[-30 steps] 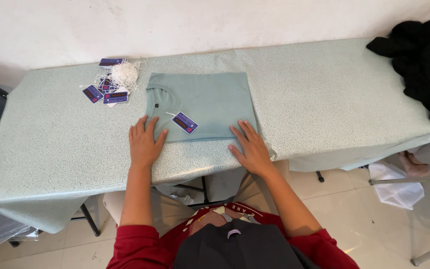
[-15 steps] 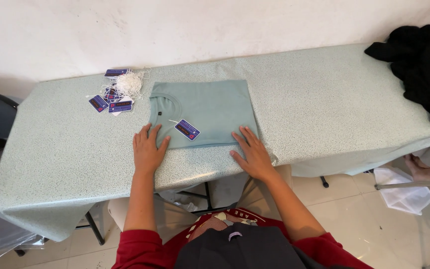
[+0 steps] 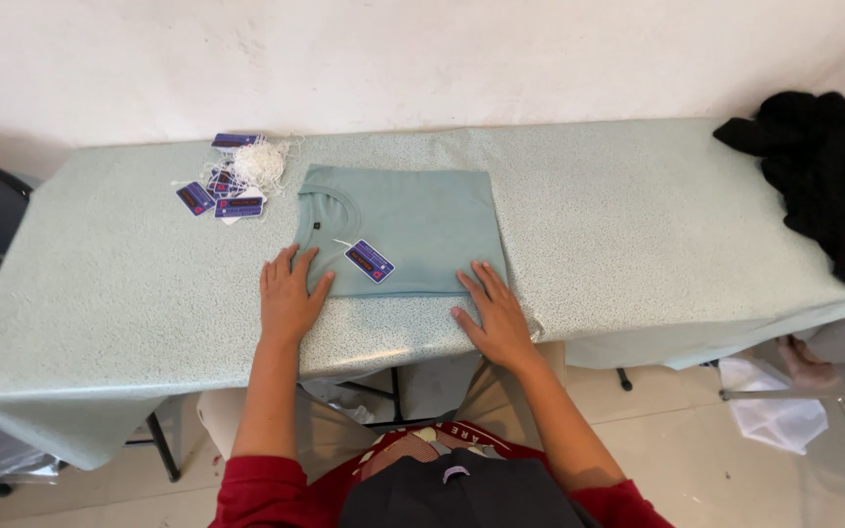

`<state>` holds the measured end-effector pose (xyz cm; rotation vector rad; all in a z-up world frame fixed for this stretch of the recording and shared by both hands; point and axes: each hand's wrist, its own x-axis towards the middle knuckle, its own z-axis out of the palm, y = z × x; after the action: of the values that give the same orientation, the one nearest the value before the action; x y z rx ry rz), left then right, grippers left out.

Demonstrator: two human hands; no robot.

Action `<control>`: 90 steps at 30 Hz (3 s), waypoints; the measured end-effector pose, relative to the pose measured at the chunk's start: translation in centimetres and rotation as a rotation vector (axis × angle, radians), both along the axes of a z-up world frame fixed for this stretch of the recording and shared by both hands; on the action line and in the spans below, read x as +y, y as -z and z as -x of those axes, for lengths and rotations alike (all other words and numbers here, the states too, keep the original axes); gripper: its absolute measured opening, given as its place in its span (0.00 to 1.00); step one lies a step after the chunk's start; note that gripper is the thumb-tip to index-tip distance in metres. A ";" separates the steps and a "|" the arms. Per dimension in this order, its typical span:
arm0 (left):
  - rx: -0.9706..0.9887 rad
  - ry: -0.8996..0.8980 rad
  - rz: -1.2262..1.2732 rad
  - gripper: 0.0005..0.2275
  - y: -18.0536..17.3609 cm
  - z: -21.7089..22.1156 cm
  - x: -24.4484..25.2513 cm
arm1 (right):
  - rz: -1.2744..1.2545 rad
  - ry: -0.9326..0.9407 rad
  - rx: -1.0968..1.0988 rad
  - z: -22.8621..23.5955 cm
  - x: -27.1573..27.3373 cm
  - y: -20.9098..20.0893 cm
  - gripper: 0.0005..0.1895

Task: Folding a light blue t-shirt, attaching a brand tag, and placing it into a clear plastic bag for retail.

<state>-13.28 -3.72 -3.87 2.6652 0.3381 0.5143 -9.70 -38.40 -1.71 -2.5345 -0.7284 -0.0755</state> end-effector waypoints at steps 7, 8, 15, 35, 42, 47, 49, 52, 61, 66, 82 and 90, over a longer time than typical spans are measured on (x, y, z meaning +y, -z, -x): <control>-0.209 -0.287 -0.058 0.30 2.9 -0.7 0.8 | -0.055 -0.038 -0.065 0.6 0.2 0.2 0.32; -0.178 -0.263 -0.066 0.29 2.4 -0.6 0.7 | -0.106 -0.020 -0.111 0.6 0.3 0.6 0.31; -0.088 -0.189 -0.103 0.22 3.4 -2.3 1.6 | -0.094 0.075 -0.339 0.9 0.6 2.5 0.30; -0.004 0.435 -0.192 0.29 0.9 -0.4 -10.6 | 0.162 -0.211 0.040 -8.8 5.0 -3.1 0.33; 0.126 0.490 -0.218 0.30 0.4 -0.1 -10.4 | 0.399 -0.037 0.059 -11.5 5.4 -2.5 0.39; 0.296 0.611 -0.135 0.30 -2.3 0.2 -9.5 | 0.358 -0.293 0.078 -12.0 8.7 -2.7 0.38; 0.357 0.669 -0.077 0.30 -3.7 -0.9 -8.1 | 0.391 -0.250 0.078 -14.5 9.1 -1.8 0.38; 0.417 0.804 0.227 0.21 -5.4 -4.9 -4.0 | 0.441 -0.111 0.087 -17.8 11.1 -0.9 0.42; 0.172 0.277 -0.072 0.13 1.2 -19.9 7.0 | 0.242 -0.326 0.057 -23.8 22.2 0.9 0.27; 0.044 0.170 -0.164 0.15 1.6 -18.3 6.6 | 0.026 -0.190 -0.121 -29.5 24.5 4.3 0.11; 0.027 0.097 -0.199 0.20 1.8 -20.0 5.4 | 0.136 -0.207 0.004 -24.8 24.1 0.6 0.28; -0.136 0.098 -0.219 0.17 0.9 -19.1 5.6 | 0.126 -0.214 0.010 -24.9 24.2 0.7 0.30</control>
<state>5.83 1.92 -4.82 2.8190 0.1157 0.7351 15.21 -14.24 -2.43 -2.5547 -1.0247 0.0576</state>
